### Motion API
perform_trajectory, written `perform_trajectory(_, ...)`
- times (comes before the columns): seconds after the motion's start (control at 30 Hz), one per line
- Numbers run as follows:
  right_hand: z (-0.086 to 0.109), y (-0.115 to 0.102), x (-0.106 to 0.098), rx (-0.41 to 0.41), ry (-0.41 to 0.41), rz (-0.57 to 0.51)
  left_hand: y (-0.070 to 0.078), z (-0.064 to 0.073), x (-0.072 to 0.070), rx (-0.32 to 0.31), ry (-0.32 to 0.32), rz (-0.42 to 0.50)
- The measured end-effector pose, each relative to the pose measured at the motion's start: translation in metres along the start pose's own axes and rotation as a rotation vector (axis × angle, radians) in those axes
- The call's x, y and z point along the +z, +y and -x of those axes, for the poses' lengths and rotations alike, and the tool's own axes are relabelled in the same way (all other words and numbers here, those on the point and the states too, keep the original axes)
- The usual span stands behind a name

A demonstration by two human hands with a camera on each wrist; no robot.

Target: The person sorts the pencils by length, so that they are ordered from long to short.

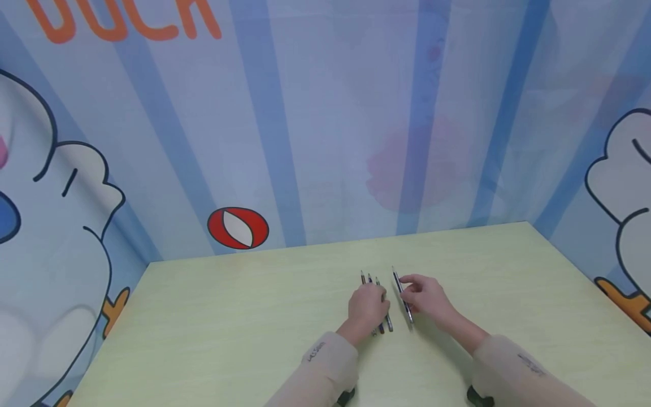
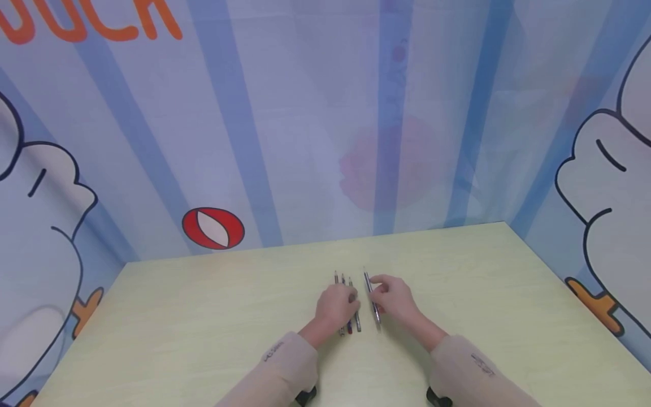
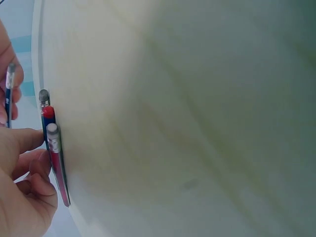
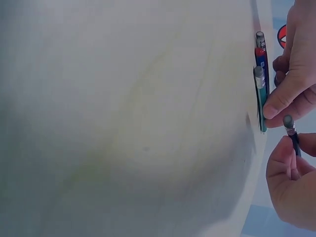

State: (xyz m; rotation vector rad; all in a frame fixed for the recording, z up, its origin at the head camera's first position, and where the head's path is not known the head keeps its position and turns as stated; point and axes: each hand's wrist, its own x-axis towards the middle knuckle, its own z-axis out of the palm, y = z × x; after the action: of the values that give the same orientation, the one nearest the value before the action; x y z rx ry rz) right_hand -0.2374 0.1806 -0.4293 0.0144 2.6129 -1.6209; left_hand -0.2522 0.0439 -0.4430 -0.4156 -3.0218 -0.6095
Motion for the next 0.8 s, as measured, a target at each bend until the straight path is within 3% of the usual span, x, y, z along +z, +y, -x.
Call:
perform_trajectory(0.37,-0.018,0.006,0.009,0.016,-0.002,0.169,-0.001,-0.001,0.0,0.006,-0.01,-0.031)
perform_trajectory(0.8,-0.023,0.011,0.015,-0.02,-0.025,0.335,-0.001,-0.002,0.004,0.002,-0.008,-0.04)
